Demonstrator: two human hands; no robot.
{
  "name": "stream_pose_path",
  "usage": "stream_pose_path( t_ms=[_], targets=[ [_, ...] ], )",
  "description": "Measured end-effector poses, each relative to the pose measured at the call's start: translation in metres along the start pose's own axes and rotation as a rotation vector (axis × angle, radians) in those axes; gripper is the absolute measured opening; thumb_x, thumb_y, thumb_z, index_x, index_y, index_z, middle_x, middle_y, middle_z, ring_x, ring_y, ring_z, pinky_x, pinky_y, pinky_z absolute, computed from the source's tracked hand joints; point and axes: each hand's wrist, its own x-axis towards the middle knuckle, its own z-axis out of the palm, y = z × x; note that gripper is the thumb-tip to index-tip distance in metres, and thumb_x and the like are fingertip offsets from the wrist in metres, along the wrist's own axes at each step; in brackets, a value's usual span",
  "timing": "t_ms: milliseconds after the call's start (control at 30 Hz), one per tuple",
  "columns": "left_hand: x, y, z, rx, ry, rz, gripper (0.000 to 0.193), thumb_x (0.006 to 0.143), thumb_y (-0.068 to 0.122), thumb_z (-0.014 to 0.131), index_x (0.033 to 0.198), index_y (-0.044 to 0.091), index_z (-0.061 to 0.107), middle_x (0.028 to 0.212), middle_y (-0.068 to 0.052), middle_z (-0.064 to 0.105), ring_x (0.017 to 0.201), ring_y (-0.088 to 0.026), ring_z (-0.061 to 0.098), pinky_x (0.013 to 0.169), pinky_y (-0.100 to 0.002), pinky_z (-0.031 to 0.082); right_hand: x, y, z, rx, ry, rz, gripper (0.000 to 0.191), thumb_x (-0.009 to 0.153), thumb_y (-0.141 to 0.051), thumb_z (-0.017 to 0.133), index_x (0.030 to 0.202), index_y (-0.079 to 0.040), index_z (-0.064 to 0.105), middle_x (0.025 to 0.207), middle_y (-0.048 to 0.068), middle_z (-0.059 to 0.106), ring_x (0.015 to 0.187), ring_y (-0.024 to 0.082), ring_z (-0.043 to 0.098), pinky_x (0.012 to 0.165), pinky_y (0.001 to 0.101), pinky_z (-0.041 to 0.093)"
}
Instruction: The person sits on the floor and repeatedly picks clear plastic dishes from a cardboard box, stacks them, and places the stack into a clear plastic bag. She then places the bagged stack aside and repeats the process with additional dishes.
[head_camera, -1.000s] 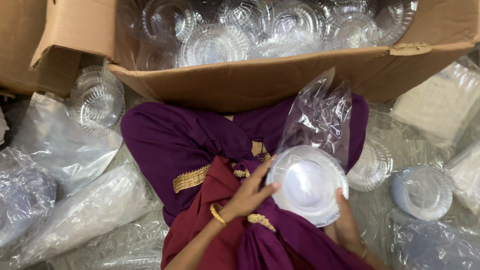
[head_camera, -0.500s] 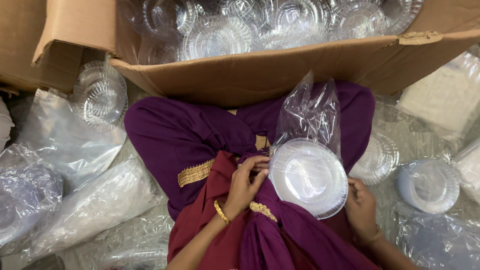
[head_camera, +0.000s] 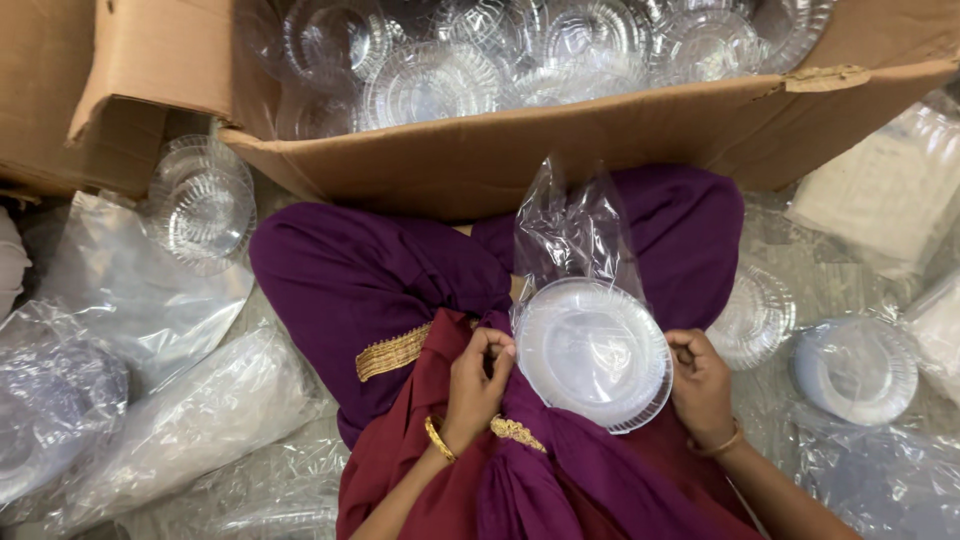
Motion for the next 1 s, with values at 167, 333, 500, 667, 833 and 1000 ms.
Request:
stream_pose_path(
  t_ms=[167,333,500,667,833,1000],
  targets=[
    [-0.001,-0.010,-0.004,0.006,0.087,0.384,0.009,0.098,0.008,0.065,0.103,0.002,0.063,0.105,-0.009,0.065,0.097,-0.018,0.065,0.086,-0.032,0.052,-0.004,0.008,-0.004,0.018,-0.030,0.145,0.024,0.101,-0.006,0.059,0.123,0.003,0.064,0.103,0.009,0.073,0.090,0.010,0.069,0.080,0.0246,0.057],
    [0.001,-0.018,-0.003,-0.077,0.048,0.263,0.008,0.096,0.007,0.067,0.102,0.002,0.066,0.105,-0.008,0.070,0.095,-0.017,0.069,0.087,-0.031,0.055,0.024,0.007,-0.005,0.122,-0.049,0.247,0.024,0.101,-0.006,0.059,0.121,0.004,0.066,0.104,0.010,0.075,0.089,0.011,0.071,0.080,0.0248,0.058],
    [0.002,-0.021,-0.003,-0.157,0.063,0.067,0.013,0.094,0.007,0.067,0.106,0.003,0.064,0.100,-0.005,0.074,0.087,-0.012,0.069,0.077,-0.026,0.055,0.046,-0.008,0.009,0.037,-0.083,0.188,0.021,0.101,-0.005,0.062,0.119,0.003,0.069,0.097,0.012,0.076,0.081,0.012,0.069,0.076,0.0246,0.057],
    [0.013,-0.027,-0.001,-0.088,0.158,-0.028,0.011,0.097,0.010,0.063,0.107,0.004,0.063,0.089,-0.005,0.072,0.077,-0.011,0.067,0.071,-0.025,0.056,0.048,-0.038,0.035,-0.243,-0.005,-0.112,0.014,0.095,-0.002,0.068,0.108,0.002,0.071,0.097,0.006,0.069,0.081,0.009,0.069,0.071,0.0223,0.057],
    [0.026,-0.015,-0.007,0.135,0.331,0.281,0.006,0.097,0.008,0.063,0.100,0.002,0.063,0.090,-0.008,0.061,0.072,-0.013,0.060,0.066,-0.029,0.052,0.061,-0.054,0.047,-0.090,0.045,-0.015,0.012,0.095,0.000,0.068,0.106,0.003,0.068,0.090,0.004,0.071,0.076,0.008,0.065,0.067,0.0200,0.054],
    [0.036,0.026,-0.024,-0.269,0.197,0.038,0.008,0.100,0.013,0.059,0.098,0.006,0.060,0.079,0.001,0.062,0.069,-0.006,0.057,0.063,-0.024,0.050,0.086,-0.061,0.035,0.353,-0.033,0.232,0.005,0.098,0.001,0.063,0.102,0.002,0.067,0.084,0.003,0.065,0.068,0.007,0.057,0.061,0.0184,0.047]
  ],
)
